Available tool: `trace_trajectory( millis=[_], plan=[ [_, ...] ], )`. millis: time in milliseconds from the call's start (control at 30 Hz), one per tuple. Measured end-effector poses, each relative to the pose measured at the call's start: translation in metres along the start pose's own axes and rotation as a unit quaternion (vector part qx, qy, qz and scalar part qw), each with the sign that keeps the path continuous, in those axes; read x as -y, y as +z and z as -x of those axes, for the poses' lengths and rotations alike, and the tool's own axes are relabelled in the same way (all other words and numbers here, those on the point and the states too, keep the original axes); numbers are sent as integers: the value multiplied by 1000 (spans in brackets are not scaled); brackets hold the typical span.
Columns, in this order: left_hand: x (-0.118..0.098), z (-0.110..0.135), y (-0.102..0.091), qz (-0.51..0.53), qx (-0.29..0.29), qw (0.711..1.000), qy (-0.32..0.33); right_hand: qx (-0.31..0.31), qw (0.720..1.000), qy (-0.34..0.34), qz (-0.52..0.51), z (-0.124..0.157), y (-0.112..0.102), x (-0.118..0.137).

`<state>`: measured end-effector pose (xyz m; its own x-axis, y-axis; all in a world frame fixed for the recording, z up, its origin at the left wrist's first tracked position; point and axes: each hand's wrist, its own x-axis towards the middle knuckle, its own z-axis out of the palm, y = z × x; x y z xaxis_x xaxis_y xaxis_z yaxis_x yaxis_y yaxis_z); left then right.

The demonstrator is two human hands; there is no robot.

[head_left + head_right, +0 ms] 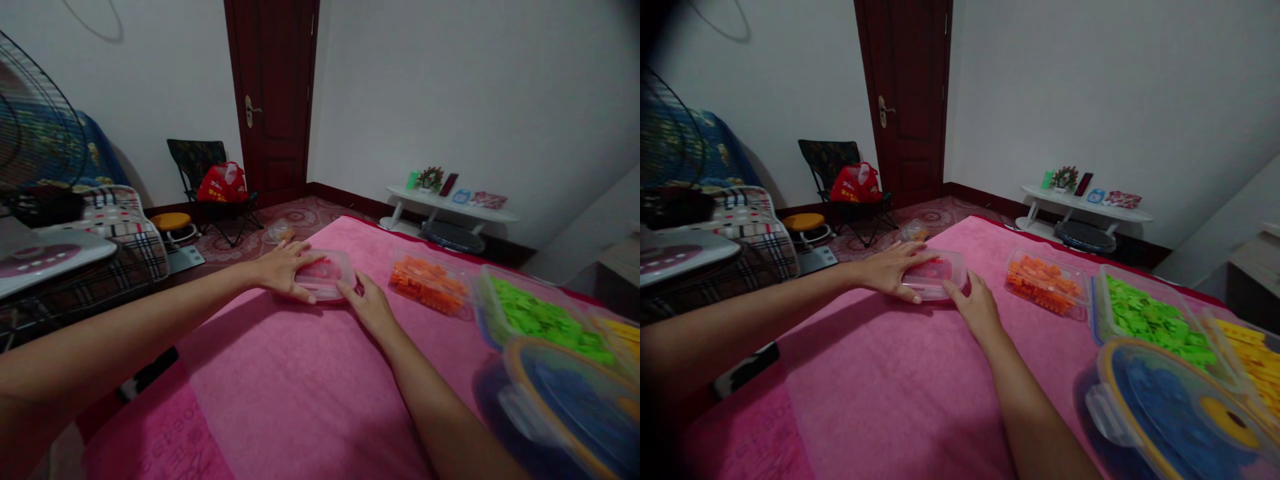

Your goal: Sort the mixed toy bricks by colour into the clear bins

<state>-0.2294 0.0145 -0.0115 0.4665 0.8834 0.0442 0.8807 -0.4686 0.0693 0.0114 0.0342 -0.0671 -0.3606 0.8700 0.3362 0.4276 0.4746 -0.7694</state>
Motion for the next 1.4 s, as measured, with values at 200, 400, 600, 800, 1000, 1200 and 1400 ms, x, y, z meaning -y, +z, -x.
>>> trace_trajectory(
  millis=[200,400,600,800,1000,1200,1400],
  plan=[
    [4,-6,-9,8,20,999,26,33,998,8,49,-16,-12,-2],
    [5,-10,-10,-6,14,999,43,170,982,-35,75,-50,-29,12],
    [11,-16,-8,5,19,998,54,239,965,-39,105,-81,-28,18],
    [10,-21,-7,15,19,999,38,232,959,-80,145,-89,-24,20],
    [6,-17,-7,-1,5,999,38,129,989,-39,61,-50,-17,14],
    [6,-14,-4,-4,-13,999,40,-3,998,35,-46,-10,1,1],
    [4,-15,-1,-3,-23,999,45,23,972,8,-233,-4,10,5]
  ],
)
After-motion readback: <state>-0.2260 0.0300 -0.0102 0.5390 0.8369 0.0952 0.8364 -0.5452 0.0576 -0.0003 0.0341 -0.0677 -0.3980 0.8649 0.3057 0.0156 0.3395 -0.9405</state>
